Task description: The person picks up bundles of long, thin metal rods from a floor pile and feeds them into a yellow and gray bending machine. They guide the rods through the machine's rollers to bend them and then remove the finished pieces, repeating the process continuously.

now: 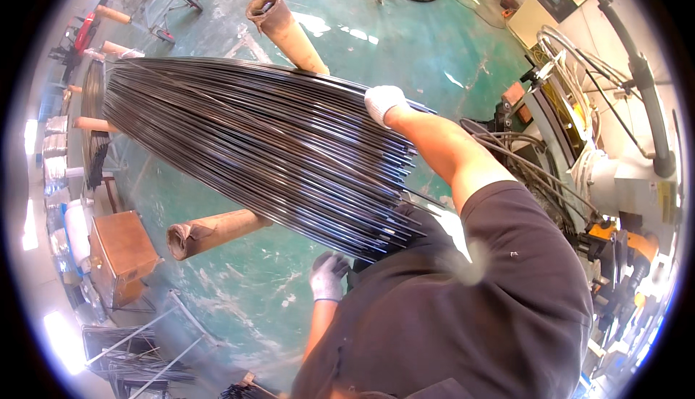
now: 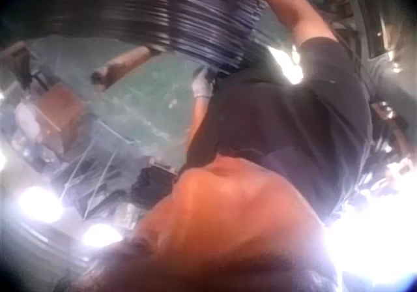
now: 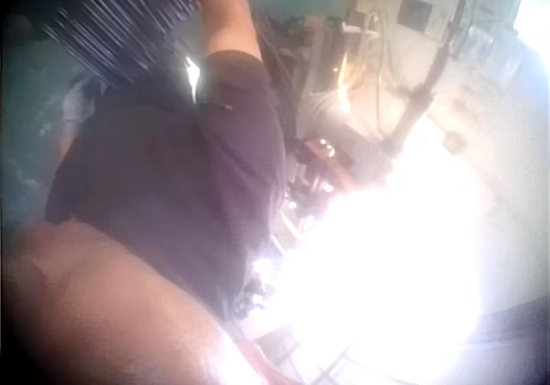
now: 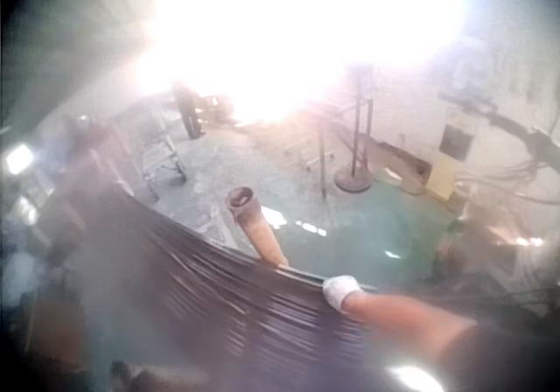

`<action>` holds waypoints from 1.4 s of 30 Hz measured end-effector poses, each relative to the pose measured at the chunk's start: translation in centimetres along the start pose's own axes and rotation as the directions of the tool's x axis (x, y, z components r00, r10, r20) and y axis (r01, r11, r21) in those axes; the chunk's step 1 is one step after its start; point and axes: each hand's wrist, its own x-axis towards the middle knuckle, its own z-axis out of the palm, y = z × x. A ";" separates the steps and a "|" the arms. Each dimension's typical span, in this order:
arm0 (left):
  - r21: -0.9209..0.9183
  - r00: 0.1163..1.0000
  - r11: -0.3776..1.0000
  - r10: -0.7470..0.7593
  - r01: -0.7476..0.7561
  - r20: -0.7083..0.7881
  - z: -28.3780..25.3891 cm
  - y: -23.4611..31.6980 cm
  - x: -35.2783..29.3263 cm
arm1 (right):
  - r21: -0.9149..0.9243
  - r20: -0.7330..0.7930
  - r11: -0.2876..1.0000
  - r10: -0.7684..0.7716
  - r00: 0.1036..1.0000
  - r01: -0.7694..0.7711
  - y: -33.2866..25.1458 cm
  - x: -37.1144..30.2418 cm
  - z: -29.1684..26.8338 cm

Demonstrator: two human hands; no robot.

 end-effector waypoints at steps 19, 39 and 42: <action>0.096 0.963 0.961 0.248 -0.259 0.108 2.5 4.1 1.9 | 0.787 0.617 0.219 -0.326 0.717 -0.577 -0.6 -2.7 -3.0; -0.365 0.802 0.905 0.045 0.220 0.595 13.2 14.7 11.1 | 0.106 0.309 0.780 0.563 0.766 -0.616 2.2 -56.8 -0.8; -0.223 0.811 0.956 -0.025 0.191 0.584 14.1 12.5 8.5 | 0.068 0.250 0.693 0.685 0.684 -0.718 -0.4 -58.0 -2.2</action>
